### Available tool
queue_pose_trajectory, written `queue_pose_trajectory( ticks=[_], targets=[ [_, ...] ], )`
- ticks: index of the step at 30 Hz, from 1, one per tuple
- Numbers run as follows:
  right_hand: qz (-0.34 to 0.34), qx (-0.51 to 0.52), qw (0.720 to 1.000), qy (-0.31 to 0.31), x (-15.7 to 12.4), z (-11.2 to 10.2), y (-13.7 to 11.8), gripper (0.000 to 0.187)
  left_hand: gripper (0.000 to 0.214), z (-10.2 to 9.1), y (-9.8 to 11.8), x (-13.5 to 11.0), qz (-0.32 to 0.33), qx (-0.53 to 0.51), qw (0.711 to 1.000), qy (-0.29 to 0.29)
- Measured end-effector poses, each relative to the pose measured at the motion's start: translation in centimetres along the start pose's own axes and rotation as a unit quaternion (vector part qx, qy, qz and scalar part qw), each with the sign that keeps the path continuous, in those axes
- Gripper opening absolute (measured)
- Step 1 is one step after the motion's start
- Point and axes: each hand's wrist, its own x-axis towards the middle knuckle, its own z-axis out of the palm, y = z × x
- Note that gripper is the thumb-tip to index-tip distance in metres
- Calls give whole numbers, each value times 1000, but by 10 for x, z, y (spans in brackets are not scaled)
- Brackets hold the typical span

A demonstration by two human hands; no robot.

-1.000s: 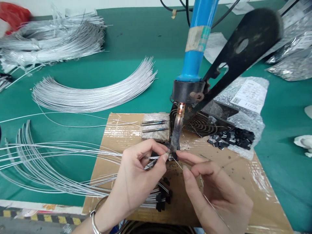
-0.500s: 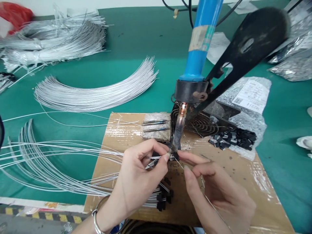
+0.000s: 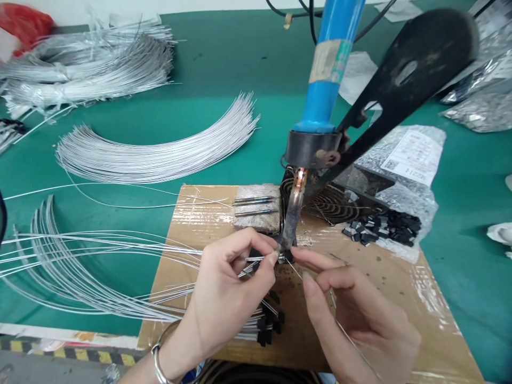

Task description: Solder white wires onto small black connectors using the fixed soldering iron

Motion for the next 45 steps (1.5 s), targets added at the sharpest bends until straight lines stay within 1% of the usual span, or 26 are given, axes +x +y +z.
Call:
queue_pose_trajectory(
  ticks=[3, 8, 12, 16, 20, 23, 30, 33, 37, 45],
  targets=[
    [-5, 6, 1000, -14, 0, 0, 1, 17, 11, 1, 0, 0, 2, 3, 1000, 2],
    [15, -2, 1000, 22, 0, 5, -3, 15, 9, 1, -1, -2, 8, -2, 1000, -5],
    [6, -9, 1000, 18, -1, 5, -2, 16, 9, 1, 0, -2, 11, 2, 1000, -1],
    [-27, -28, 999, 5, 0, 3, -1, 18, 11, 3, 1, -1, 10, 7, 1000, 3],
    [-37, -38, 999, 9, 0, 3, 0, 17, 11, 2, 2, -1, 15, 20, 1000, 7],
    [-49, -37, 998, -7, 0, 2, 0, 19, 12, 1, 2, -2, 13, 19, 1000, 5],
    [-60, -34, 998, -9, 0, 1, 1, 20, 11, 1, 2, -3, 23, 10, 1000, 4],
    [-68, -40, 997, 0, 1, 2, 2, 22, 12, 1, 1, -2, 24, 17, 1000, 9],
    [-70, -40, 997, 0, 2, 2, 2, 19, 10, 0, -1, -2, 27, 23, 999, 15],
    [-71, -46, 996, -6, 1, 0, 5, 20, 11, 3, -2, -1, 51, 6, 999, 8]
  ],
)
